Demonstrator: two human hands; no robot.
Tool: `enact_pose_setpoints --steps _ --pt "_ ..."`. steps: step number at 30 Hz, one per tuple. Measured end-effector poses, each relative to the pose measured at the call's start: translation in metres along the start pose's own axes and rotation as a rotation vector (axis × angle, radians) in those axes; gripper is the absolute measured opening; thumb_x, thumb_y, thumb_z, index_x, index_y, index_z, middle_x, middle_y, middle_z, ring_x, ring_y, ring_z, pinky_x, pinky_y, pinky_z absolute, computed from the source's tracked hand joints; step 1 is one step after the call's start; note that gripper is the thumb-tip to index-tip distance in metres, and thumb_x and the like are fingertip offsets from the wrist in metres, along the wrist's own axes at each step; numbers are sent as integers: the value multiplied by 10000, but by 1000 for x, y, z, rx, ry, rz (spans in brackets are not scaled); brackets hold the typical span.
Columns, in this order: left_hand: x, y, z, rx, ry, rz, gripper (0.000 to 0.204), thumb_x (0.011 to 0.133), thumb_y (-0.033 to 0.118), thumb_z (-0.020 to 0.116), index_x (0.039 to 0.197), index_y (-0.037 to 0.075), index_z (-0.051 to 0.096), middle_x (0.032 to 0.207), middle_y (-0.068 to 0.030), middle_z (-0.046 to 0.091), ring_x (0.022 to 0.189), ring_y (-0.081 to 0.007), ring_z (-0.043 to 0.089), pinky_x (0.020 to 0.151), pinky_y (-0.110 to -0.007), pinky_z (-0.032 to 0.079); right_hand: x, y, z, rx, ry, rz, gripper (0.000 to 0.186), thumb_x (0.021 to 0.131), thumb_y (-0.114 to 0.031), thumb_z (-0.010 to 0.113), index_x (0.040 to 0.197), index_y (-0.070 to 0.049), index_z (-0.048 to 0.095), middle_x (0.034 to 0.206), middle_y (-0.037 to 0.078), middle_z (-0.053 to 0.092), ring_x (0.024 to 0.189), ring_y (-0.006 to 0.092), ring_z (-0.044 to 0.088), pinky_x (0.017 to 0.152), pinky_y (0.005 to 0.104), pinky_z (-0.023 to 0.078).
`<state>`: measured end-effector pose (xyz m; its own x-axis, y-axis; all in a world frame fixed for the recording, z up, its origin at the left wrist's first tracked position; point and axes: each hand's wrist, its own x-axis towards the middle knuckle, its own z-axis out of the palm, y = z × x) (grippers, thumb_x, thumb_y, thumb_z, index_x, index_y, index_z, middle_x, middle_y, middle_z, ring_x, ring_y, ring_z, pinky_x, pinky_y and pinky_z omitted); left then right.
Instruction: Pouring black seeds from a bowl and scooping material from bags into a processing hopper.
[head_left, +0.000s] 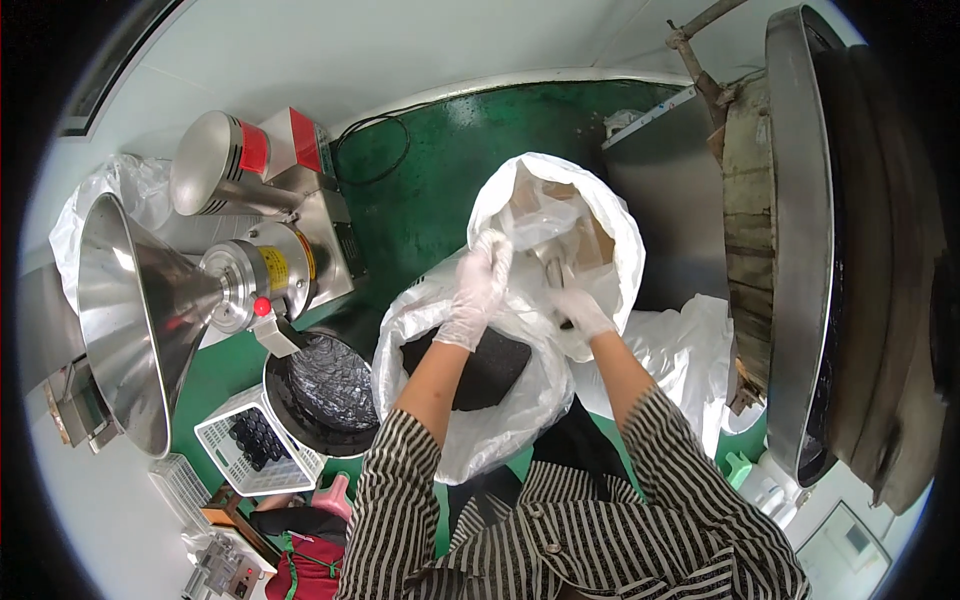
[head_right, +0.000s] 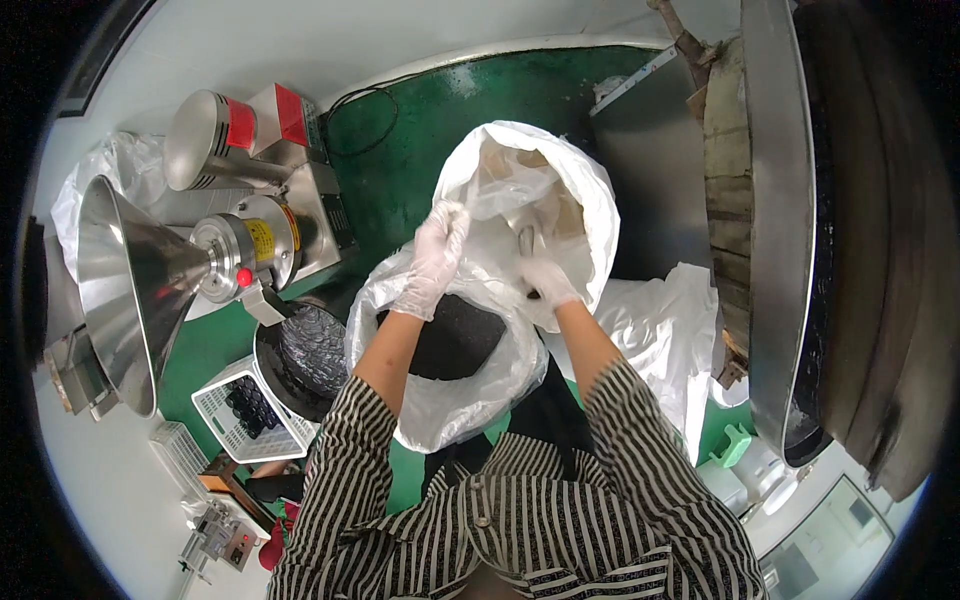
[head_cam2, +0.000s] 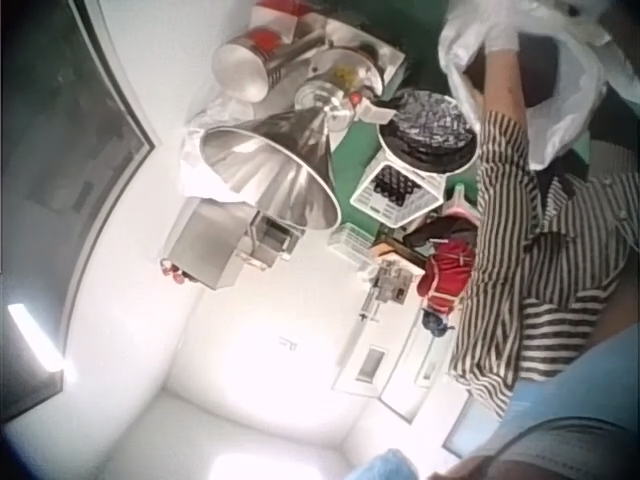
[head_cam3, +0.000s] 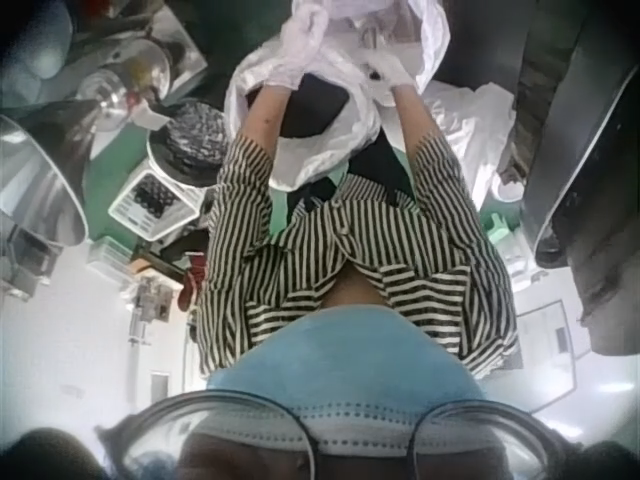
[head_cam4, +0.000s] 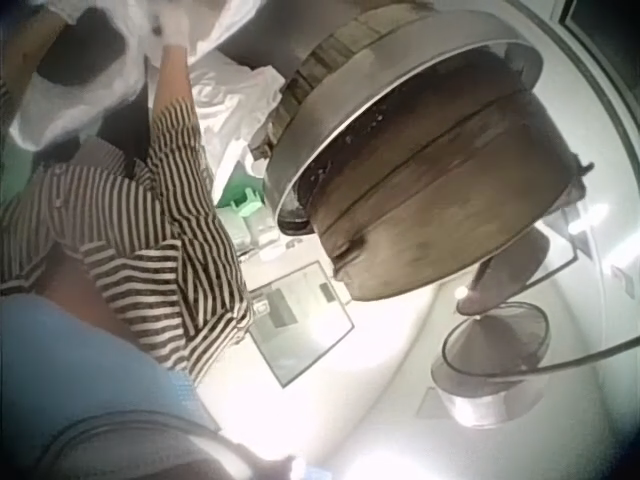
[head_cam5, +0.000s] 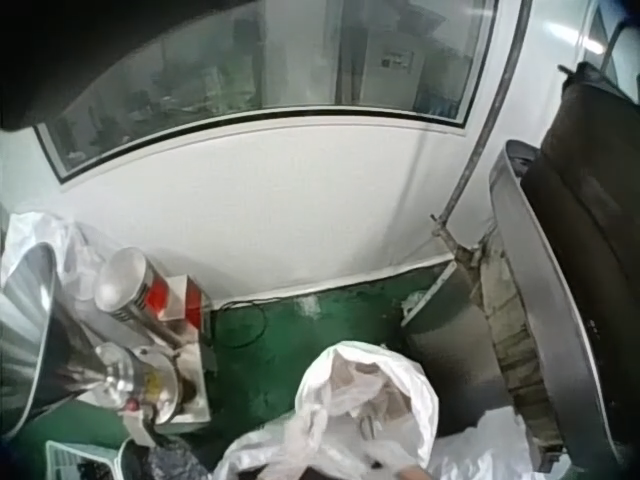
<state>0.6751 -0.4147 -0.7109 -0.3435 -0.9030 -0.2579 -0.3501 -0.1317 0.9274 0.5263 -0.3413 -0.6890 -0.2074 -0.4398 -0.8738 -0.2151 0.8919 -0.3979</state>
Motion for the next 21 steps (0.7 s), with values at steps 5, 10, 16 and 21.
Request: enact_pose_setpoints --steps 5,10,16,21 --pt "5 34 1 128 -84 -68 197 830 159 529 962 14 545 674 -7 498 593 -71 429 552 -221 383 134 49 8 -2 351 -121 584 746 -156 437 1236 36 184 1001 228 490 972 355 483 761 372 397" --pt "10 5 -18 188 87 172 173 838 134 514 915 -4 585 784 -97 570 673 -162 529 619 -246 407 127 47 23 -296 -12 -237 577 795 -277 491 1236 44 304 1202 180 414 1149 300 367 932 362 285" --pt "6 10 3 -435 8 -22 215 845 158 522 944 -25 576 877 -13 573 779 -78 496 717 -221 402 155 85 -59 -34 572 -457 636 664 -108 645 1216 -5 346 1151 194 463 1084 312 428 939 377 304" --pt "0 32 -26 -345 -227 -133 227 834 161 545 990 -5 557 881 13 544 798 -55 468 751 -194 389 142 10 -83 -675 472 -450 549 688 -218 648 1168 -52 441 1102 149 513 1042 287 467 898 344 351"
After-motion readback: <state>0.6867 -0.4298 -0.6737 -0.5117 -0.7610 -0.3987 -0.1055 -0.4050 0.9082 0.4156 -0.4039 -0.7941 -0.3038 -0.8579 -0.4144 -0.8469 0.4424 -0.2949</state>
